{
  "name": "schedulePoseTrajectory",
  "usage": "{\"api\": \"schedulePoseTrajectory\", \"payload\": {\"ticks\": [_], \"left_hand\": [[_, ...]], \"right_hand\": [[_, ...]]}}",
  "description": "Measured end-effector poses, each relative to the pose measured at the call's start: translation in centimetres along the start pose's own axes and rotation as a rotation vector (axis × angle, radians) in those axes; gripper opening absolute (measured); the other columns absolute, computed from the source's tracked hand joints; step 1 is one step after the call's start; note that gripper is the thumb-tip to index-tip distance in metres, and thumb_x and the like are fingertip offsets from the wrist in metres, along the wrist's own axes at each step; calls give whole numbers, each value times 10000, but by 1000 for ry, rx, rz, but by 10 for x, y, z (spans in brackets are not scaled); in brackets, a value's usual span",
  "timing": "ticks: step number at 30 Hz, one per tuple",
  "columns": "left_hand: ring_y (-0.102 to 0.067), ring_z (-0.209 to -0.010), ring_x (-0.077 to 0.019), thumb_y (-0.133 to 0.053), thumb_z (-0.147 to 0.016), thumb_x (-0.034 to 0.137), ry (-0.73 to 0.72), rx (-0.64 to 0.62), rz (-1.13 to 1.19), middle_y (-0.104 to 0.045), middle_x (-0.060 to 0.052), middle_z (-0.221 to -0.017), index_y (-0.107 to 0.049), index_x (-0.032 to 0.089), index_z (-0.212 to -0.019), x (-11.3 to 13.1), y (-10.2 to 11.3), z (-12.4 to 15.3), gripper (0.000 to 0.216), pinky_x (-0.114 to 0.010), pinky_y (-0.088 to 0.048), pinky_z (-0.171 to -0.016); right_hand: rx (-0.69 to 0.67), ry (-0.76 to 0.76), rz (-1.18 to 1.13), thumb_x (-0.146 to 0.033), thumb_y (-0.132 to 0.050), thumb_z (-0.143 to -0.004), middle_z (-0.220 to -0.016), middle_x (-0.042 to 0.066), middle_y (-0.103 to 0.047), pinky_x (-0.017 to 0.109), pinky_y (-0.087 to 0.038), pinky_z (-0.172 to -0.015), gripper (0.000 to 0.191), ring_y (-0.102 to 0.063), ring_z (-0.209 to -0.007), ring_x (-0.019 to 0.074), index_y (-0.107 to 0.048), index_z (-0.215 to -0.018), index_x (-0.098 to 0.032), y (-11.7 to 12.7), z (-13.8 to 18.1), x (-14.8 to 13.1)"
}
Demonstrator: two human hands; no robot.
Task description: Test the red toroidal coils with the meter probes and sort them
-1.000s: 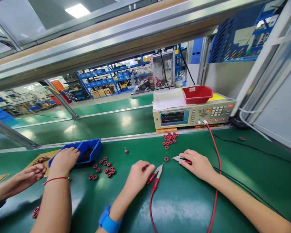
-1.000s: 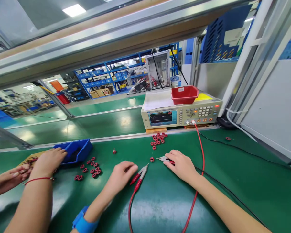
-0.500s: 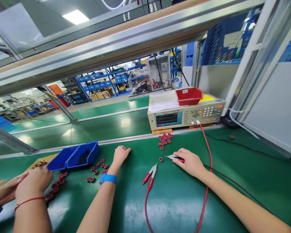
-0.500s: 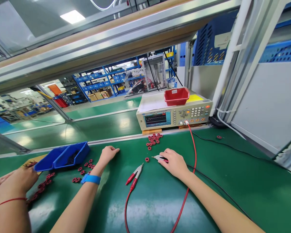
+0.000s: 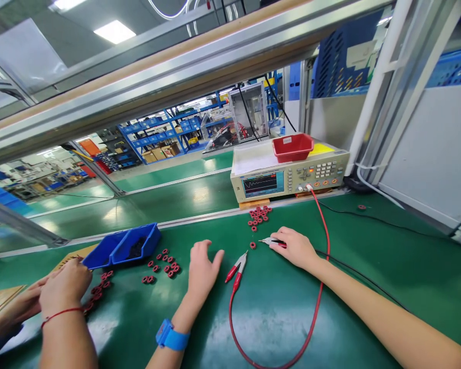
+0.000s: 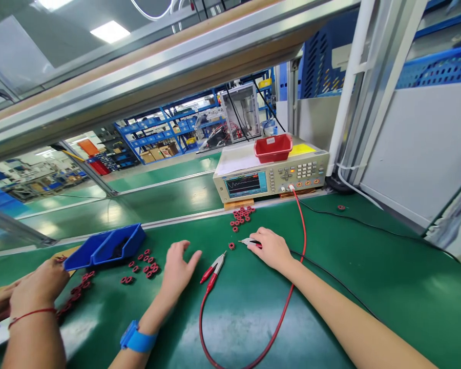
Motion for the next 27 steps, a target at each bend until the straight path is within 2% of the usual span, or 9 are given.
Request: {"api": "schedulePoseTrajectory", "payload": {"ticks": [2,4,7,16,20,23,27], "left_hand": [[-557,-833,-218,-596,-727,402,-80,-129,24,-579,-30,-842,-560,215,-828,24,-8,9,215,-311,-449,-731],[-549,-743,-201,-621,-694,420,-109,-286,-4,-559,-9,-768,-537,221,-744,41,-15,17,222,-279,-421,-631],[-525,-684,-183,-589,-714,367,-88,-414,-42,-540,-5,-733,-493,217,-707,50,-18,24,178,-261,-364,-586],[-499,-617,-148,-386,-855,368,-47,-379,47,-520,22,-682,-459,220,-794,43,-21,10,176,-235,-348,-572],[-474,-586,-134,-408,-856,362,-77,-398,189,-496,41,-646,-478,217,-842,44,-22,6,162,-220,-344,-563],[-478,-585,-133,-442,-842,377,-70,-434,316,-530,29,-662,-527,202,-855,38,-21,6,196,-216,-348,-560],[-488,-595,-137,-472,-832,385,-56,-492,365,-557,10,-683,-580,181,-897,32,-18,8,240,-218,-365,-565]], "right_hand": [[2,2,7,-388,-491,-858,-920,19,-603,232,-408,-602,236,-573,-850,163,-659,-967,-262,-1,-2,-3],[-3,11,14,-385,-495,-858,-915,19,-604,229,-408,-607,232,-575,-853,161,-658,-966,-260,-1,-3,-6],[-9,23,20,-385,-487,-865,-909,18,-605,229,-408,-611,234,-576,-854,161,-652,-977,-262,0,-4,-9],[-16,27,25,-385,-487,-871,-944,23,-601,234,-408,-605,230,-564,-885,170,-642,-992,-266,-2,-5,-11],[-21,34,31,-384,-489,-872,-953,18,-605,240,-407,-621,227,-553,-890,168,-639,-996,-266,-3,-4,-12],[-26,63,33,-378,-493,-872,-934,9,-611,244,-405,-628,214,-545,-885,166,-639,-982,-267,-3,-4,-14],[-44,101,30,-380,-497,-870,-954,13,-615,247,-405,-642,216,-536,-898,169,-641,-990,-273,-4,-3,-17]]}}
Point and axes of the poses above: each hand's wrist, its own z-axis away from the middle knuckle, its own y-axis out of the back of the hand, x = y × z, the point moved 4 cm from there along -z, towards the middle knuckle
